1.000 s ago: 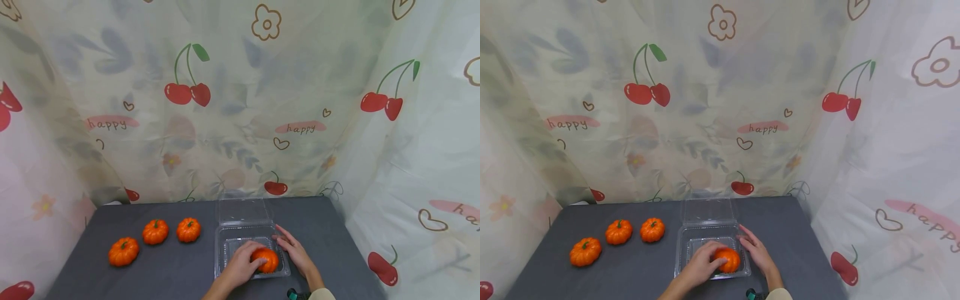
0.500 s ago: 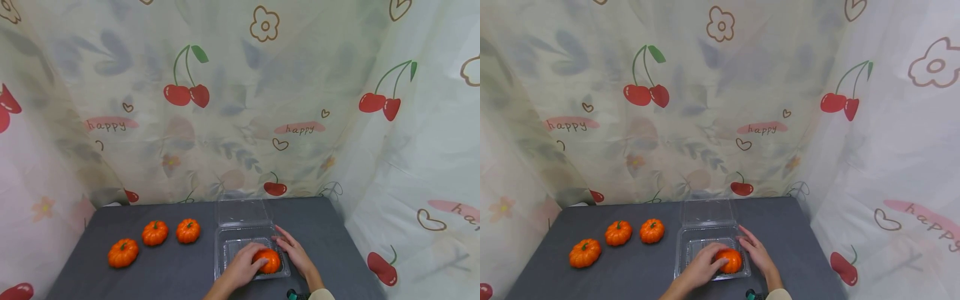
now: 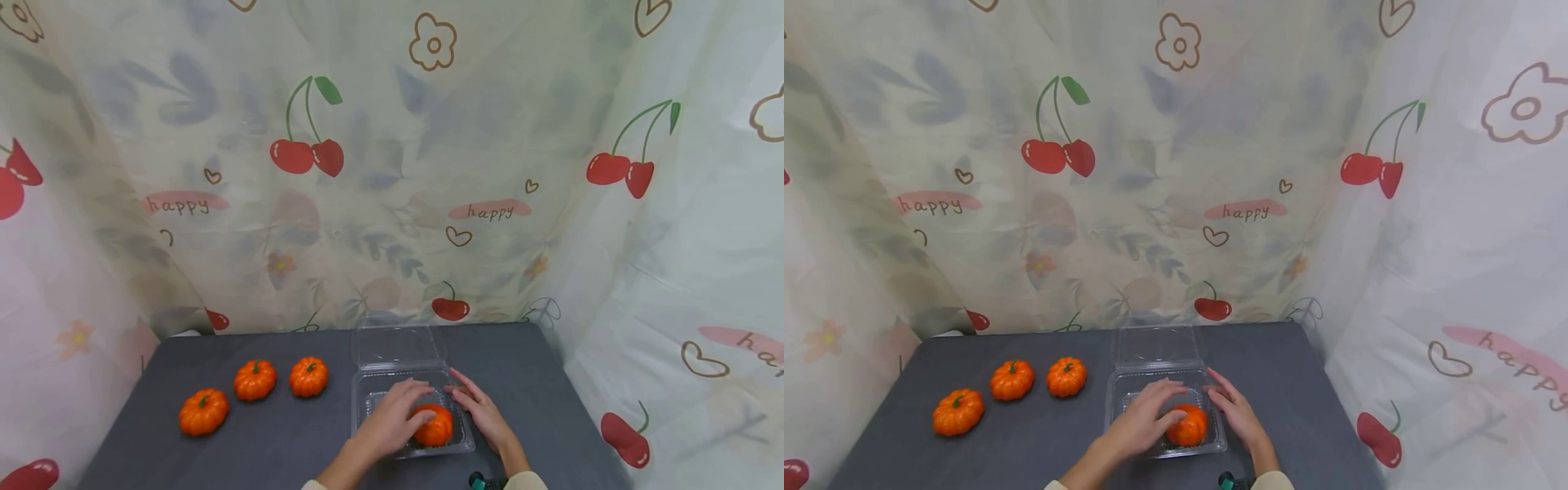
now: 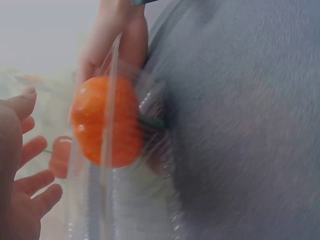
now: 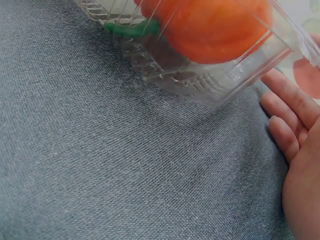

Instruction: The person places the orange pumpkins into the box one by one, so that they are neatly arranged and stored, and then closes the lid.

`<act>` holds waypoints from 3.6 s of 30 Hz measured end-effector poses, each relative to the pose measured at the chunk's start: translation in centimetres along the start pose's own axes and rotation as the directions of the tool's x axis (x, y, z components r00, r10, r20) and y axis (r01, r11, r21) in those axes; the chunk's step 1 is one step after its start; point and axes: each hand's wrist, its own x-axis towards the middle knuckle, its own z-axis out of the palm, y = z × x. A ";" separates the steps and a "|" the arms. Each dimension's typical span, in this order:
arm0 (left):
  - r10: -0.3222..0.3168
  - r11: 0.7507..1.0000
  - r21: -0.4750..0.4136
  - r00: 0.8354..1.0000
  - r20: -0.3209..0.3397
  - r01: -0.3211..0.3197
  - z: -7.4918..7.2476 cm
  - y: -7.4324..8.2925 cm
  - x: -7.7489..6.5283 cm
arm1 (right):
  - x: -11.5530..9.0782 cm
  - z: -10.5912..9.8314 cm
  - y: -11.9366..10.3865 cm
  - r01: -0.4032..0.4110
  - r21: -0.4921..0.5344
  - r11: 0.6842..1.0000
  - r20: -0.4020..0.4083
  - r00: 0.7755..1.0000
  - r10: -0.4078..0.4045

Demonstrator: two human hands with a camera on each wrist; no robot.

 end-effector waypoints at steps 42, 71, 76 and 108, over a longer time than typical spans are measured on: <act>-0.157 0.841 0.466 0.948 -0.276 0.275 -6.3 -7.0 -0.1 | 0.2 0.2 0.0 -0.028 -0.007 1.000 -0.024 0.999 0.028; -0.417 0.825 0.263 0.853 -0.313 0.500 -9.9 -13.9 -3.2 | 0.1 0.1 -0.1 -0.028 -0.002 1.000 -0.018 0.999 0.028; -0.427 0.822 0.246 0.842 -0.329 0.513 -9.9 -14.5 -3.7 | 0.2 0.2 0.0 -0.031 0.011 0.999 -0.018 0.999 0.031; -0.470 0.809 0.226 0.828 -0.304 0.542 -8.9 -14.7 -4.1 | -0.1 0.3 -0.1 -0.026 0.006 1.000 -0.017 1.000 0.026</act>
